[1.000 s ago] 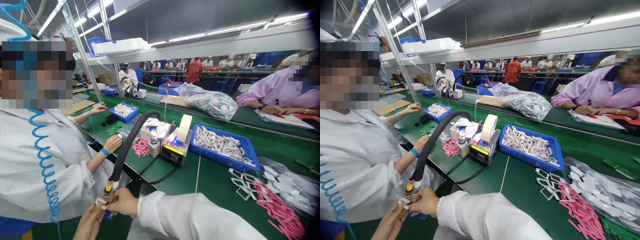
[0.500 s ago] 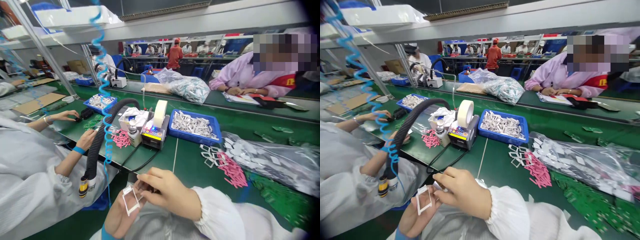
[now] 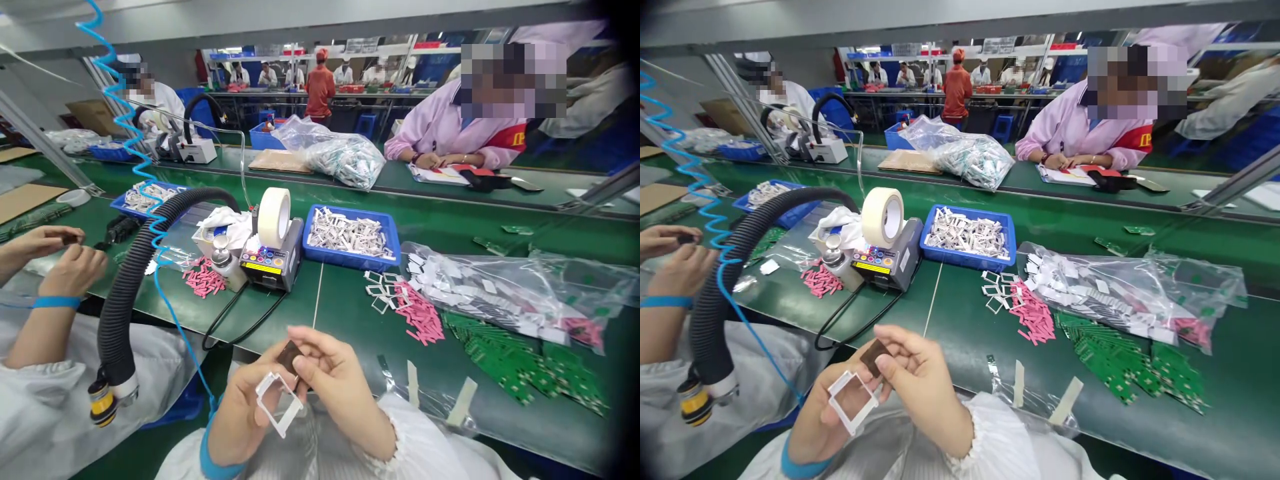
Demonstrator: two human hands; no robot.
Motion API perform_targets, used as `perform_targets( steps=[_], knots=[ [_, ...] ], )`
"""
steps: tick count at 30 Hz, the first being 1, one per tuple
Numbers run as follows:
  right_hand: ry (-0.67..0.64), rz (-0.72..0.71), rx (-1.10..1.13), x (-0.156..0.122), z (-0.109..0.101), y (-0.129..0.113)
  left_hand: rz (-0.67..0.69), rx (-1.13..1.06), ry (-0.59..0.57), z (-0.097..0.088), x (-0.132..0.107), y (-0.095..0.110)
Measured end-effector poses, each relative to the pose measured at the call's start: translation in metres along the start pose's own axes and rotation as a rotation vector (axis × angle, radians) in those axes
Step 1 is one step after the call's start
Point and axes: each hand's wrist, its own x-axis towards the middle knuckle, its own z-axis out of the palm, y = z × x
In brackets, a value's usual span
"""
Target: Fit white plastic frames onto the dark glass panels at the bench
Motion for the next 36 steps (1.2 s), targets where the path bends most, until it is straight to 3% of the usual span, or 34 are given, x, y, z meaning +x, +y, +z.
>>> perform_targets(
  steps=[3, 8, 11, 20, 32, 36],
  knots=[
    [0.032, -0.069, -0.155, -0.002, -0.002, -0.006, 0.088, 0.080, -0.033, -0.005, -0.001, -0.002],
    [0.150, -0.680, -0.861, -0.004, -0.007, -0.032, 0.162, 0.242, -0.089, -0.009, -0.001, 0.003],
    [0.126, -0.815, -1.063, -0.003, -0.007, -0.043, 0.183, 0.272, -0.132, -0.005, 0.000, 0.008],
    [0.147, -0.779, -1.152, -0.003, -0.009, -0.041, 0.189, 0.360, -0.161, 0.002, 0.001, 0.014],
    [0.135, -0.770, -1.162, -0.002, -0.013, -0.034, 0.159, 0.418, -0.188, -0.007, -0.001, 0.010],
    [0.072, -0.758, -1.213, 0.000, -0.012, -0.035, 0.097, 0.377, -0.154, -0.009, -0.001, 0.008]
  ],
)
